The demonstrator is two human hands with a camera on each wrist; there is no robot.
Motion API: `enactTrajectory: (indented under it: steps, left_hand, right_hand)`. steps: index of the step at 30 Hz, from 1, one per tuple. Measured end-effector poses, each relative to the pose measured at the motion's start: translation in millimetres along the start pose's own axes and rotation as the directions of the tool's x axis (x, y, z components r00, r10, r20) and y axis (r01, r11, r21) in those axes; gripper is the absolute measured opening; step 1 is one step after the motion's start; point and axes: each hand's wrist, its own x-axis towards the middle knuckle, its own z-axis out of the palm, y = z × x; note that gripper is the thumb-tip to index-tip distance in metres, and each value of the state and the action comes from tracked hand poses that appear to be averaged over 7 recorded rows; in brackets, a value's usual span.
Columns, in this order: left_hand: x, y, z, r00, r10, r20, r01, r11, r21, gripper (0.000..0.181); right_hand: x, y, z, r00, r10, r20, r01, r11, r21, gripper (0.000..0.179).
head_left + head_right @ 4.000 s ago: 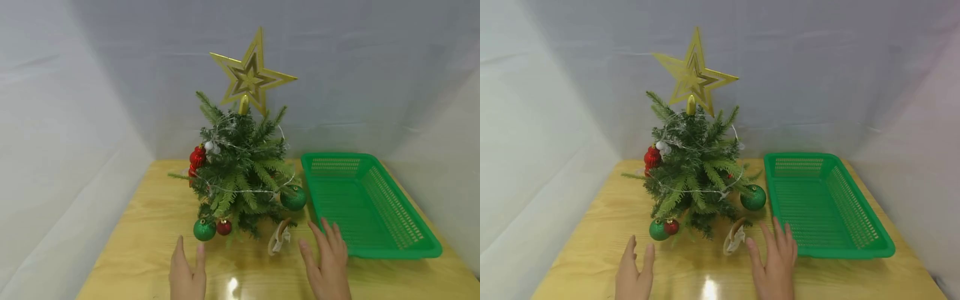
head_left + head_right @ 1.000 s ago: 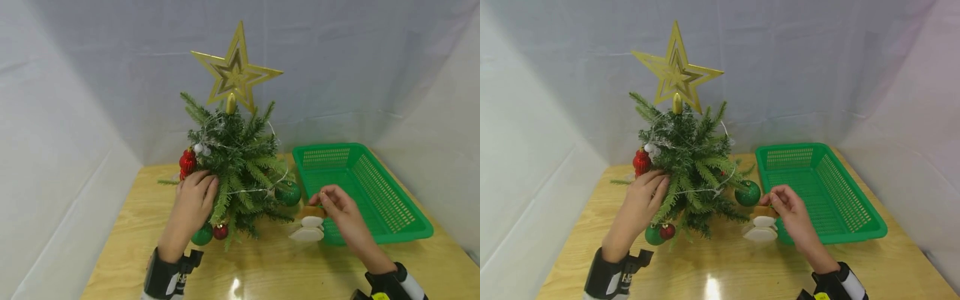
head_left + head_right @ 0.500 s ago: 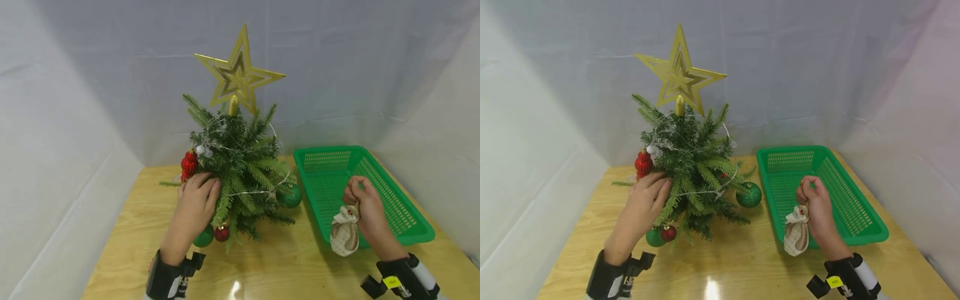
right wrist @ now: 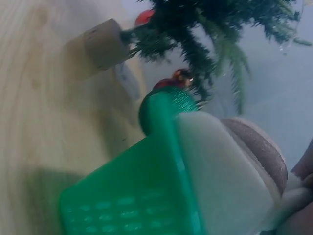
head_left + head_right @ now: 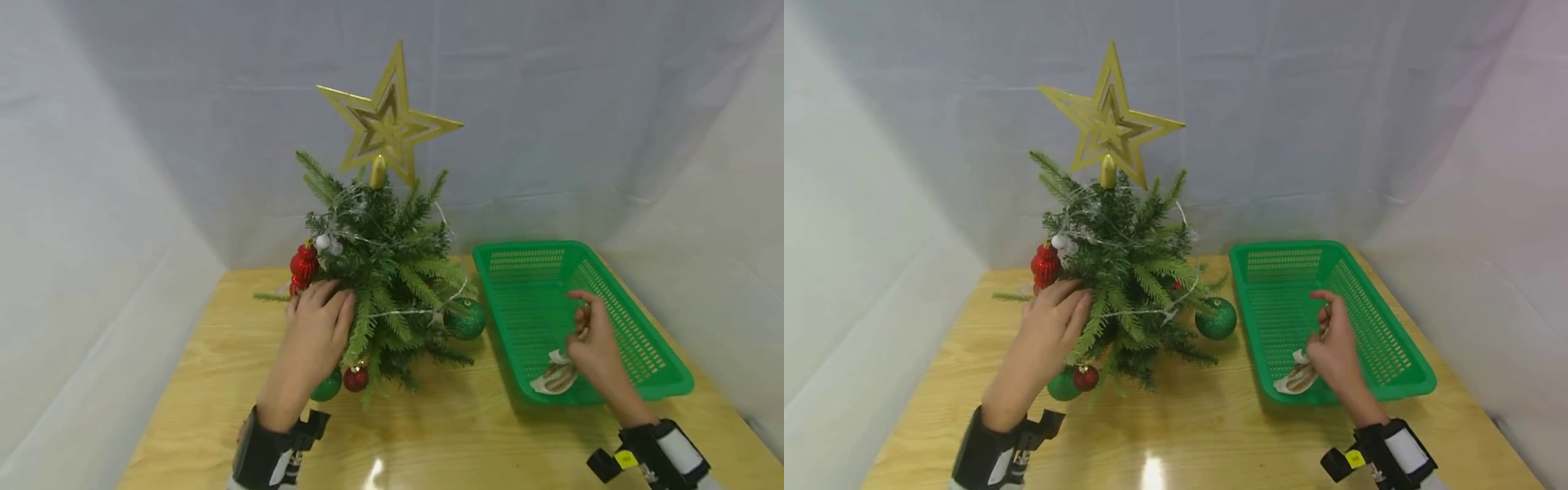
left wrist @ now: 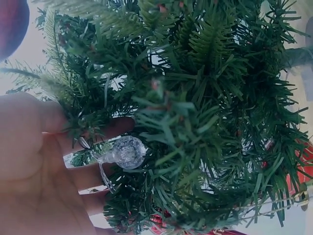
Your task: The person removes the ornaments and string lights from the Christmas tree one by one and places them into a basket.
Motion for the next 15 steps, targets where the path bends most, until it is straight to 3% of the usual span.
enactTrajectory:
  steps: [3,7,11,14,15]
  left_hand:
    - [-1.5,0.6,-2.6,1.0,-0.013,0.027,0.012,1.0,0.012,0.035]
    - [-0.6,0.4,-3.2,0.999,-0.01,0.031,0.009,1.0,0.014,0.034]
    - [-0.2,-0.2,-2.8,0.999,-0.008,0.038,0.007,1.0,0.017,0.035]
    - [-0.7,-0.8,-2.1,0.999,-0.009,0.04,0.008,1.0,0.017,0.035]
    - [-1.0,-0.9,-2.0,0.999,-0.008,0.04,0.007,1.0,0.017,0.035]
  right_hand:
    - [-1.8,5,2,0.993,0.028,0.115,-0.019,0.997,-0.074,0.065]
    - [-5.4,9,1,0.952,0.085,0.295,-0.029,0.981,-0.191,0.064]
    - [-5.4,9,-3,0.873,0.21,0.441,-0.044,0.933,-0.356,0.056]
    - [-2.5,6,-7,0.799,0.332,0.501,-0.087,0.889,-0.45,0.065]
    - [-1.5,5,-8,0.785,0.358,0.506,-0.091,0.874,-0.478,0.068]
